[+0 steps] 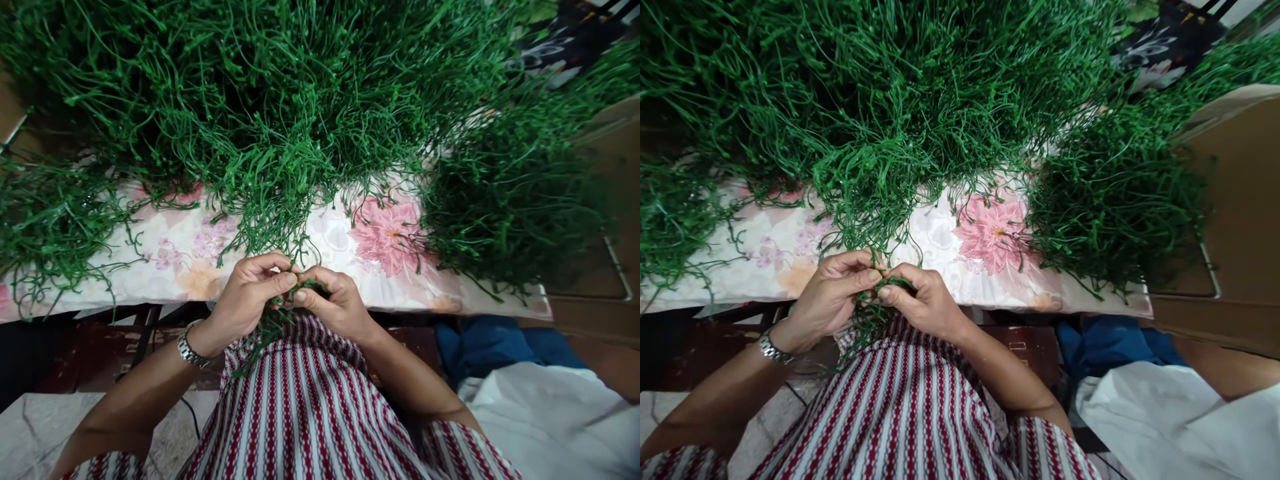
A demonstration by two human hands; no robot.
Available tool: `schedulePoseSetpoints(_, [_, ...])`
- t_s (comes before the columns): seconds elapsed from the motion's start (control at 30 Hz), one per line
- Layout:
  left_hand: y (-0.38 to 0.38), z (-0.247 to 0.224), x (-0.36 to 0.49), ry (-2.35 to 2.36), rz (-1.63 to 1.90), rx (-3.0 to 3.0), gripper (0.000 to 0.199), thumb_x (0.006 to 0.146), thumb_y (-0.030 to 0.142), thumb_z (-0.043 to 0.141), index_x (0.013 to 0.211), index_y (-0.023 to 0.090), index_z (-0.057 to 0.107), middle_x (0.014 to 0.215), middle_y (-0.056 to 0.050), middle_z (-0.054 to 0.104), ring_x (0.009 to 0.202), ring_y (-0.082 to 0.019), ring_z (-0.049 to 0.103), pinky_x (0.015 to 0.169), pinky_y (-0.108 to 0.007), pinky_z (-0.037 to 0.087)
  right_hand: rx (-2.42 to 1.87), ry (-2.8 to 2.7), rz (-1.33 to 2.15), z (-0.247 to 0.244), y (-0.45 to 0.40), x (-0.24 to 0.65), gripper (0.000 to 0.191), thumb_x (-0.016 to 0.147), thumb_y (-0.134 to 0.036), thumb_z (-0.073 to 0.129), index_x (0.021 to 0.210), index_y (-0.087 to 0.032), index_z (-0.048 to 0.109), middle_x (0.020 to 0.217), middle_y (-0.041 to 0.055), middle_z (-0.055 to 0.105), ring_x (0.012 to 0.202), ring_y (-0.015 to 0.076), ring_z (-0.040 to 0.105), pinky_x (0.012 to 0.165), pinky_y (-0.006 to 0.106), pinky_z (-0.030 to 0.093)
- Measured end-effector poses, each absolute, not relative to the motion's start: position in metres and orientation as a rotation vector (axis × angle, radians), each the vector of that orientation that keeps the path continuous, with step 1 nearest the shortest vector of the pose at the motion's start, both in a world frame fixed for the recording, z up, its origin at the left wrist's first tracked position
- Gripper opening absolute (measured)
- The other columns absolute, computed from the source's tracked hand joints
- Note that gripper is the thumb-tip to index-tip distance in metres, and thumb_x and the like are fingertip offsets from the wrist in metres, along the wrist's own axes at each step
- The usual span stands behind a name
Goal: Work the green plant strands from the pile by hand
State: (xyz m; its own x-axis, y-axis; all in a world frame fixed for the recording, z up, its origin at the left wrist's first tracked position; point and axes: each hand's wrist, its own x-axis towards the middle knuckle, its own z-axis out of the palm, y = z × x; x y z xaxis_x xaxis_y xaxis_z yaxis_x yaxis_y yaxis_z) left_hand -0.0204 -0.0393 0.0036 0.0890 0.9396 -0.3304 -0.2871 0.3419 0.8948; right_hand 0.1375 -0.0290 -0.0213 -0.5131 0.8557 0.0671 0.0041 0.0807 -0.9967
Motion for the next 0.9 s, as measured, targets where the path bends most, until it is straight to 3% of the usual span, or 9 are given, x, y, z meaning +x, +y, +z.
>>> schedulePoseSetpoints(0.13, [-0.04,0.002,-0.021,1.131,1.014,0.668,0.011,0.066,0.021,0.072,0.07,0.016,0.063,0.062,0.004,0.054,0.05,-0.004,0.045,0.045,-0.014,0.038,-0.853,-1.725,1.377,-0.017,-0.028,0.139,0.012,0.085,-0.025,0.055,0.084,-0.013,0.058,0.065,-0.0025,0.056,0.056,0.0046,0.049,0.056,0.015,0.041])
schedulePoseSetpoints(0.23, [-0.041,0.001,-0.022,1.119,1.052,0.751,0.011,0.067,0.021,0.072,0.071,0.016,0.063,0.065,0.003,0.056,0.054,-0.005,0.048,0.049,-0.013,0.041,-0.891,-1.826,1.181,-0.018,-0.03,0.139,0.008,0.085,-0.022,0.055,0.088,-0.015,0.057,0.07,-0.0008,0.06,0.061,0.0061,0.055,0.059,0.016,0.043])
schedulePoseSetpoints(0.37, [-0.042,0.001,-0.023,1.083,1.043,0.941,0.005,0.071,0.019,0.069,0.072,0.016,0.065,0.069,0.002,0.061,0.062,-0.006,0.054,0.056,-0.014,0.045,-0.938,-1.884,0.998,-0.023,-0.034,0.14,0.031,0.083,-0.02,0.056,0.113,-0.016,0.048,0.079,0.0016,0.062,0.061,0.0082,0.056,0.059,0.019,0.047])
schedulePoseSetpoints(0.5, [-0.043,0.005,-0.023,1.162,1.001,1.105,0.003,0.071,0.013,0.065,0.071,0.015,0.068,0.069,0.0,0.065,0.061,-0.008,0.056,0.056,-0.016,0.046,-0.749,-1.969,1.009,-0.025,-0.031,0.141,0.038,0.087,-0.02,0.049,0.123,-0.015,0.041,0.1,0.0093,0.062,0.092,0.0144,0.061,0.079,0.026,0.05])
schedulePoseSetpoints(0.57, [-0.043,0.006,-0.023,1.197,0.999,1.174,0.006,0.071,0.011,0.063,0.072,0.015,0.068,0.07,-0.002,0.067,0.062,-0.009,0.057,0.058,-0.017,0.047,-0.716,-1.998,0.974,-0.027,-0.03,0.14,0.032,0.088,-0.02,0.047,0.119,-0.014,0.044,0.101,0.0098,0.062,0.095,0.0147,0.06,0.079,0.025,0.049])
schedulePoseSetpoints(0.7, [-0.043,0.007,-0.026,1.228,0.973,1.41,0.009,0.077,0.013,0.058,0.075,0.014,0.067,0.065,-0.001,0.063,0.059,-0.008,0.054,0.055,-0.018,0.044,-0.807,-2.101,0.864,-0.03,-0.029,0.14,0.01,0.088,-0.021,0.046,0.084,-0.014,0.052,0.067,0.0007,0.053,0.059,0.0092,0.051,0.056,0.02,0.04])
schedulePoseSetpoints(0.77, [-0.046,0.009,-0.029,1.215,0.944,1.578,0.01,0.078,0.011,0.055,0.074,0.014,0.064,0.063,0.0,0.061,0.058,-0.007,0.052,0.055,-0.017,0.042,-0.786,-2.178,0.846,-0.029,-0.03,0.143,0.02,0.089,-0.022,0.043,0.071,-0.016,0.047,0.059,-0.0018,0.044,0.052,0.0082,0.042,0.052,0.021,0.034])
schedulePoseSetpoints(0.9, [-0.06,0.019,-0.035,1.062,0.811,1.92,0.017,0.079,0.003,0.047,0.074,0.014,0.059,0.062,0.002,0.057,0.056,-0.006,0.049,0.054,-0.017,0.038,-0.489,-2.33,0.998,-0.017,-0.032,0.151,0.026,0.091,-0.024,0.038,0.066,-0.017,0.041,0.056,-0.0033,0.04,0.051,0.0077,0.039,0.052,0.02,0.032])
